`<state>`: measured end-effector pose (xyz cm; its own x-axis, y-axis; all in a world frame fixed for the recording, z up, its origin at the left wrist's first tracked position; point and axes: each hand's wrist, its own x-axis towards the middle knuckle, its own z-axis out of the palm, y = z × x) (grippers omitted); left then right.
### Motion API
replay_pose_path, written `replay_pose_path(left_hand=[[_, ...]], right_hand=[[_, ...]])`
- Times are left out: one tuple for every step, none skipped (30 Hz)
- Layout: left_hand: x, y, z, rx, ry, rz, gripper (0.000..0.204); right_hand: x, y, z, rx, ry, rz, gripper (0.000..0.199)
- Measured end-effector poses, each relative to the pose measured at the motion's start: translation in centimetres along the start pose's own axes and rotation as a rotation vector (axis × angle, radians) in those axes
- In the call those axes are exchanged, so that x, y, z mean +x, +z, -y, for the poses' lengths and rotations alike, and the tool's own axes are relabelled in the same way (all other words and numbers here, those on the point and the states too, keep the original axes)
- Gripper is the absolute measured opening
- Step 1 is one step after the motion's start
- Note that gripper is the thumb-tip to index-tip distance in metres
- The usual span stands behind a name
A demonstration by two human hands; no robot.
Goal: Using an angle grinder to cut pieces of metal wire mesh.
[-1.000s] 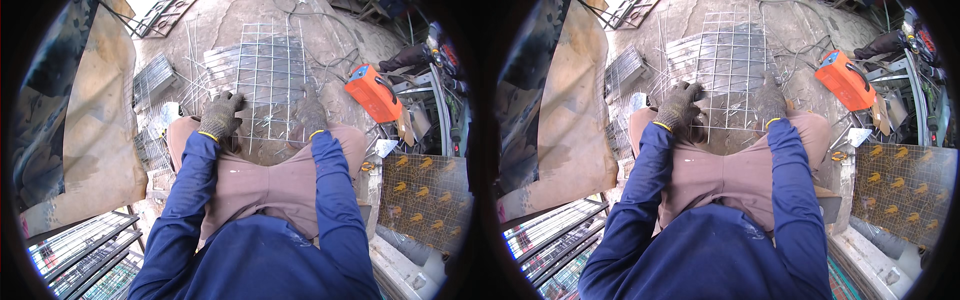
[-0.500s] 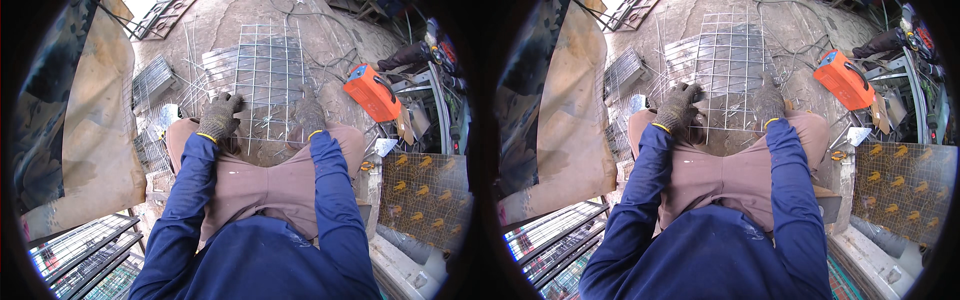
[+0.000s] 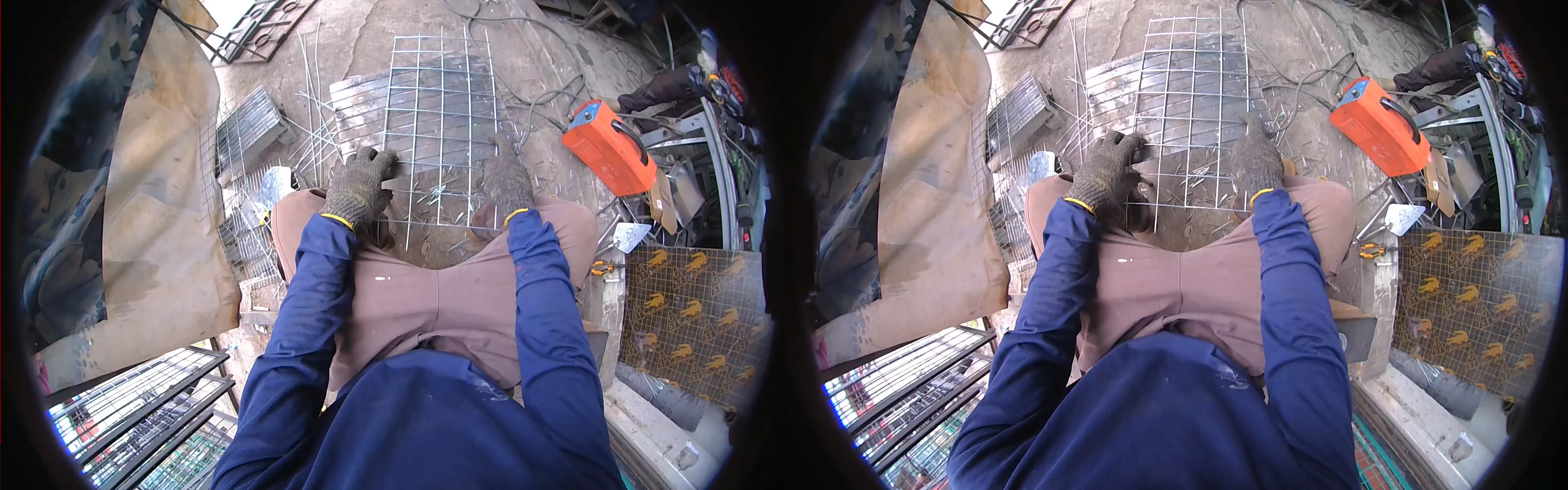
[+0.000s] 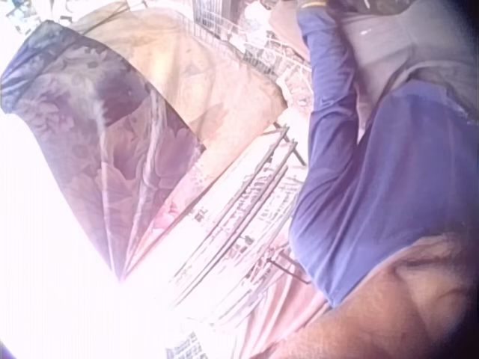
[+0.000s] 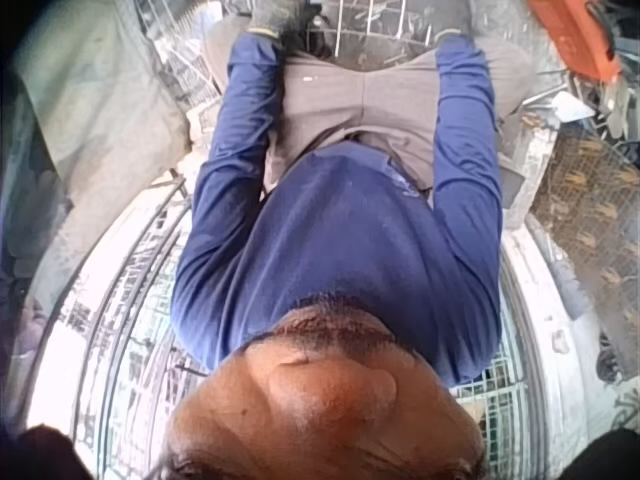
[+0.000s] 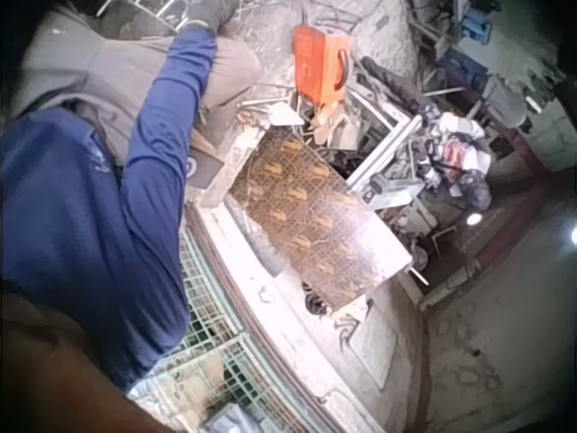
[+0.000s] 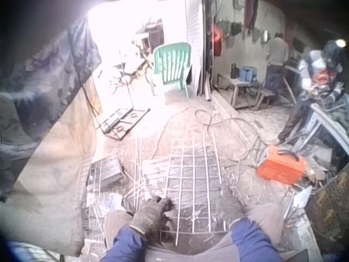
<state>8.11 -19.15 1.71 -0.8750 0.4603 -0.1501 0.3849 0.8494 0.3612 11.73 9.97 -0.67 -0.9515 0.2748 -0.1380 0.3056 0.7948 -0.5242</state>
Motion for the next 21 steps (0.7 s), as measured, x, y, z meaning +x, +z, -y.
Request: replay_pose_path(left_hand=[[0.0, 0.0, 0.0, 0.0, 0.0, 0.001, 0.063], [-0.1, -0.1, -0.1, -0.013, 0.001, 0.0, 0.064], [-0.1, -0.1, -0.1, -0.025, 0.001, -0.002, 0.064], [-0.2, -0.2, -0.1, -0.026, 0.0, -0.001, 0.064], [-0.2, -0.2, -0.2, -0.024, 0.001, -0.001, 0.064], [-0.1, -0.2, -0.2, -0.023, 0.001, 0.0, 0.064], [-0.1, -0.1, -0.1, -0.024, -0.001, 0.0, 0.064], [0.0, 0.1, 0.0, -0.034, 0.003, -0.003, 0.064], [0.0, 0.1, 0.1, -0.043, 0.007, -0.006, 0.064], [0.0, 0.1, 0.1, -0.042, 0.005, -0.005, 0.064], [-0.1, 0.1, 0.2, -0.025, 0.016, -0.016, 0.064], [-0.1, 0.1, 0.1, -0.008, 0.027, -0.025, 0.064], [-0.1, 0.1, 0.1, -0.008, 0.027, -0.023, 0.064], [-0.1, 0.1, 0.0, -0.009, 0.019, -0.019, 0.065], [0.0, 0.0, 0.0, -0.008, 0.012, -0.015, 0.066], [-0.1, 0.0, -0.1, -0.006, 0.013, -0.015, 0.066], [-0.1, 0.0, -0.2, -0.005, 0.008, -0.013, 0.067], [-0.2, -0.1, -0.2, -0.003, 0.001, -0.012, 0.067], [-0.2, -0.1, -0.2, -0.001, 0.003, -0.011, 0.067], [-0.1, -0.1, -0.2, 0.003, 0.003, -0.004, 0.068], [-0.1, 0.0, -0.1, 0.007, 0.003, 0.002, 0.069]], right_hand=[[0.0, -0.1, 0.1, -0.007, 0.02, 0.016, 0.061], [0.1, 0.0, 0.0, -0.006, 0.02, 0.016, 0.061], [0.2, 0.1, -0.1, -0.029, 0.024, 0.018, 0.06], [0.3, 0.2, -0.2, -0.052, 0.027, 0.019, 0.059], [0.4, 0.3, -0.4, -0.052, 0.027, 0.02, 0.059], [0.4, 0.3, -0.4, -0.079, 0.01, 0.027, 0.059], [0.4, 0.3, -0.5, -0.105, -0.007, 0.035, 0.059], [0.5, 0.4, -0.6, -0.106, -0.008, 0.036, 0.059], [0.7, 0.6, -0.7, -0.093, 0.024, 0.028, 0.059], [0.8, 0.7, -0.8, -0.079, 0.055, 0.02, 0.059], [0.9, 0.8, -0.9, -0.079, 0.054, 0.021, 0.059], [1.0, 0.8, -1.0, -0.067, 0.063, 0.023, 0.059], [0.9, 0.9, -1.1, -0.055, 0.071, 0.024, 0.059], [0.8, 0.9, -1.4, -0.055, 0.072, 0.026, 0.059], [0.7, 1.0, -1.6, -0.074, -0.007, 0.003, 0.059], [0.6, 1.1, -1.8, -0.092, -0.085, -0.019, 0.06], [0.8, 1.2, -1.9, -0.09, -0.083, -0.02, 0.06], [1.0, 1.2, -1.8, -0.054, -0.012, -0.011, 0.06], [1.1, 1.3, -1.8, -0.018, 0.06, -0.001, 0.061], [1.0, 1.3, -1.8, -0.015, 0.062, -0.002, 0.061], [0.7, 1.2, -1.7, 0.001, 0.013, -0.022, 0.06]])
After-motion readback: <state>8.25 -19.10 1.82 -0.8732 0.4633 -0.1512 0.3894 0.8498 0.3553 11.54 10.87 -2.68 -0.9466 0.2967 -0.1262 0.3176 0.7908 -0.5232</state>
